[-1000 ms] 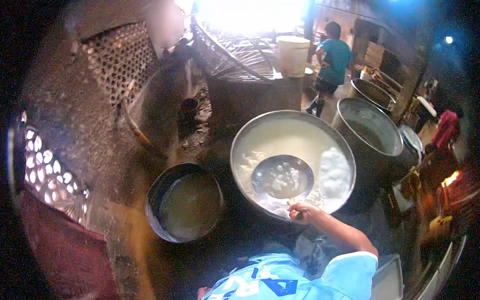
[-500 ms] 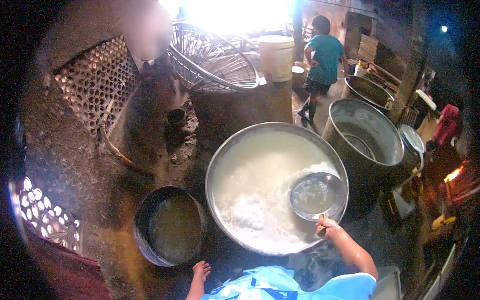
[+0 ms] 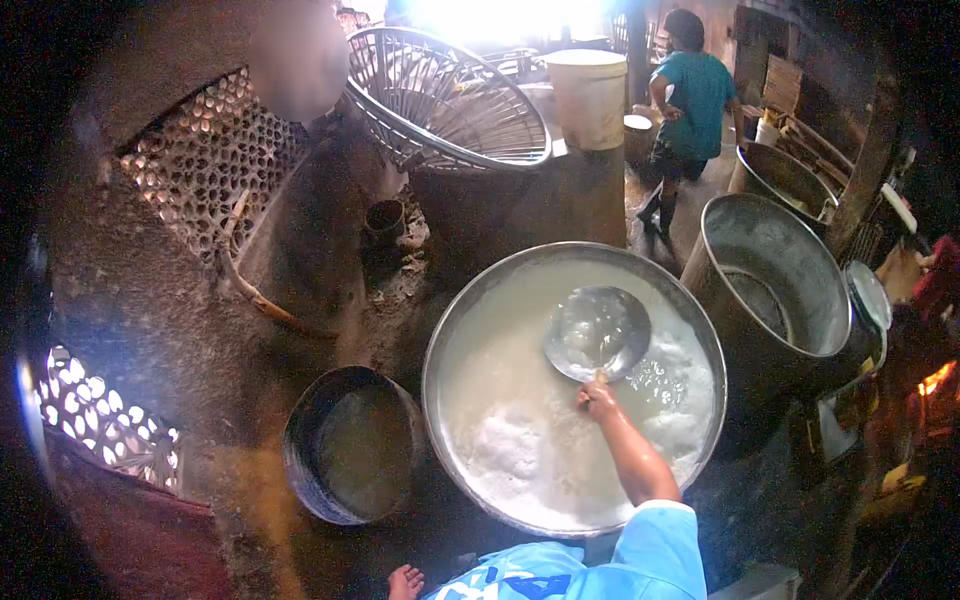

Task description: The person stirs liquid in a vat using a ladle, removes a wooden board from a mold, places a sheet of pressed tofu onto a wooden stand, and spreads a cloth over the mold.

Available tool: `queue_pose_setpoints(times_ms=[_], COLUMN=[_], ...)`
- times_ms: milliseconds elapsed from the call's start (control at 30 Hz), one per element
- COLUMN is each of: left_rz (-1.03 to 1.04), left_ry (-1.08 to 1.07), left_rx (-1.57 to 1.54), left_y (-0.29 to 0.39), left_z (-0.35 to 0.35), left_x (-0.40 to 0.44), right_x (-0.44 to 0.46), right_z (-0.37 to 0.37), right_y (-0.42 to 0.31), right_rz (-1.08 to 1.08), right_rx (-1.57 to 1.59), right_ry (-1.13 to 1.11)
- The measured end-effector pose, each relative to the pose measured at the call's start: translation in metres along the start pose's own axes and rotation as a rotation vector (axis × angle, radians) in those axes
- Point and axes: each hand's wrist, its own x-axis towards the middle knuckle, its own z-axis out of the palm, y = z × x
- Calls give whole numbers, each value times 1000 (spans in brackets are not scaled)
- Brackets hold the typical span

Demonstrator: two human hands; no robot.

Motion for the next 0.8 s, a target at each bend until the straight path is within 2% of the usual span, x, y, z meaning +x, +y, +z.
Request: queue_pose_setpoints(times_ms=[133, 167, 233, 300, 333, 367, 500, 600, 633, 733, 767, 800], left_rz=[9, 2, 36, 80, 100, 7, 62, 106, 108, 102, 96, 93], left_ry=[-8, -12, -55, -122, -156, -18, -121, -161, -169, -184, -183, -182], left_rx=[-43, -50, -46, -54, -57, -35, 73, 136, 153, 198, 211, 224], left_y=[-16, -16, -18, -17, -14, -9, 11, 27, 33, 42, 42, 43], left_z=[-22, -26, -33, -35, -35, -29, -34, -38, -39, -50, -54, -60], left_x=[-23, -22, -20, -12, -7, 26, 44, 58, 58, 65, 69, 72], right_x=[21, 76, 39, -24, -4, -13, -46, -97, -107, -127, -137, -154], right_z=[67, 58, 95, 131, 132, 138, 136, 124, 112, 76, 62, 55], right_y=[41, 74, 90, 102, 122, 135, 179, 199, 212, 228, 234, 233], right_rz=[167, 179, 313, 347, 486, 505, 593, 583, 455, 480, 380, 382], right_rx=[117, 212, 340, 495, 482, 513, 443, 476, 510, 505, 418, 395], right_ry=[-47, -137, -105, -215, -211, -199, -151, -77, -46, -68, -85, -43])
